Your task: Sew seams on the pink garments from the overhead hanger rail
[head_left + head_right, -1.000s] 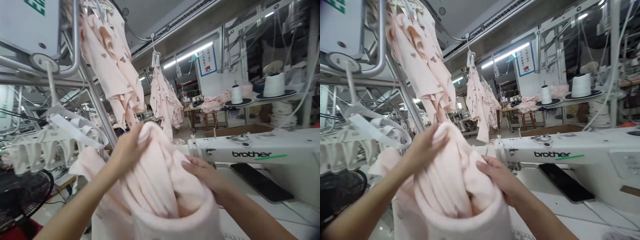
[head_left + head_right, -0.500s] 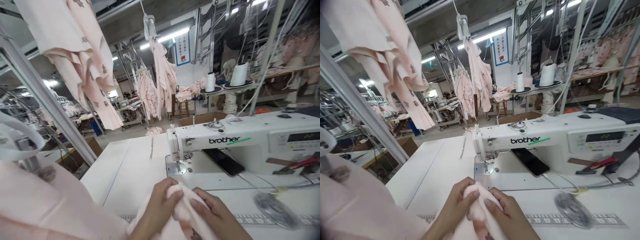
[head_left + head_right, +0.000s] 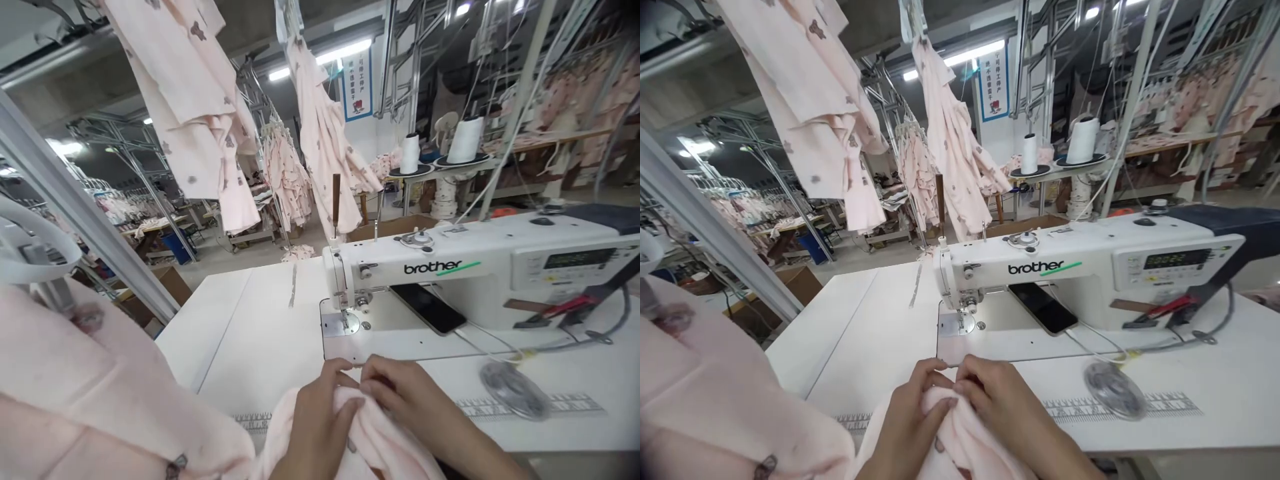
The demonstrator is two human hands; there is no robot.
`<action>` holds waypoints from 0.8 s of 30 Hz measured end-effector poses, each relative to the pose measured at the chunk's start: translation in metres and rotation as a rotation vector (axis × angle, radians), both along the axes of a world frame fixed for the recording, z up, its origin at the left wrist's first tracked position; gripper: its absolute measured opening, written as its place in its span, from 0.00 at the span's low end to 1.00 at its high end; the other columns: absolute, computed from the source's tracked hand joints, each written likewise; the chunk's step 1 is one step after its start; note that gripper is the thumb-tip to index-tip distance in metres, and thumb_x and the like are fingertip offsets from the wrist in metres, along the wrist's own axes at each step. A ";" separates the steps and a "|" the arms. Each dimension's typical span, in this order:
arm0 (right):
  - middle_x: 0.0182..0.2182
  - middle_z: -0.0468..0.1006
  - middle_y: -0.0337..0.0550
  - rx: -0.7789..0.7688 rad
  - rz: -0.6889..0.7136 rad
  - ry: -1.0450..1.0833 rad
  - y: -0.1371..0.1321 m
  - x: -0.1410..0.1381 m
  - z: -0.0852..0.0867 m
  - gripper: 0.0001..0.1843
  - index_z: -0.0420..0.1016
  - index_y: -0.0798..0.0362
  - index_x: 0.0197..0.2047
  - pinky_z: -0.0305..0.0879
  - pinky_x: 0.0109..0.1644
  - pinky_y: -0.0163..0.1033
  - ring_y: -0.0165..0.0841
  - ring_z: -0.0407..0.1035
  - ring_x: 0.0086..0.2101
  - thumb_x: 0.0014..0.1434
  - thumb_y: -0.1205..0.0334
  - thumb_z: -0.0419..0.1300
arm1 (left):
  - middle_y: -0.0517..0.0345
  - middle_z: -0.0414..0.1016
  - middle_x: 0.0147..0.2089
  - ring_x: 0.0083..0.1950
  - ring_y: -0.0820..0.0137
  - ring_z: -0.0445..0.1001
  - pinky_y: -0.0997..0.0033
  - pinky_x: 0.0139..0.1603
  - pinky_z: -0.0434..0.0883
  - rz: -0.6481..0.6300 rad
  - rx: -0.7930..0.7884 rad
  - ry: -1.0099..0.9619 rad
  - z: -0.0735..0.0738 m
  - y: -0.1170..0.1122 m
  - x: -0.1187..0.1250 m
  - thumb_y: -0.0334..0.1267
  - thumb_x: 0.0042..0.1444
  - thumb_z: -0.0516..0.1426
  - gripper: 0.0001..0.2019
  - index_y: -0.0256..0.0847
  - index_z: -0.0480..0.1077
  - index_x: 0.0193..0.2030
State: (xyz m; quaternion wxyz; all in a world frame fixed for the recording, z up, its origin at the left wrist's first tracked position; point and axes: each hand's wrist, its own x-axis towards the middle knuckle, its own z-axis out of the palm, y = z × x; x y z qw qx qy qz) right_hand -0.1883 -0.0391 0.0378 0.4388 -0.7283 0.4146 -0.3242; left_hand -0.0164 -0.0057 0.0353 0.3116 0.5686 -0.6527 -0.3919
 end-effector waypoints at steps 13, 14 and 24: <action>0.14 0.63 0.32 0.825 0.306 -0.466 -0.015 0.024 -0.025 0.09 0.68 0.57 0.29 0.47 0.13 0.25 0.20 0.52 0.11 0.45 0.59 0.60 | 0.62 0.75 0.47 0.49 0.71 0.72 0.72 0.53 0.67 -0.097 -0.393 -0.019 -0.011 -0.001 0.023 0.33 0.56 0.53 0.23 0.51 0.57 0.58; 0.14 0.61 0.31 0.810 0.298 -0.450 -0.014 0.025 -0.027 0.08 0.68 0.57 0.28 0.44 0.13 0.25 0.20 0.49 0.12 0.45 0.61 0.59 | 0.62 0.74 0.49 0.50 0.72 0.72 0.72 0.54 0.66 -0.129 -0.381 -0.060 -0.010 -0.001 0.023 0.33 0.57 0.52 0.24 0.52 0.55 0.60; 0.26 0.67 0.35 0.053 -0.145 -0.092 0.019 0.026 -0.015 0.10 0.65 0.51 0.32 0.56 0.32 0.32 0.30 0.61 0.28 0.58 0.54 0.53 | 0.56 0.74 0.42 0.45 0.68 0.72 0.69 0.48 0.67 0.313 -0.318 0.086 -0.010 0.003 0.009 0.37 0.55 0.51 0.11 0.42 0.66 0.45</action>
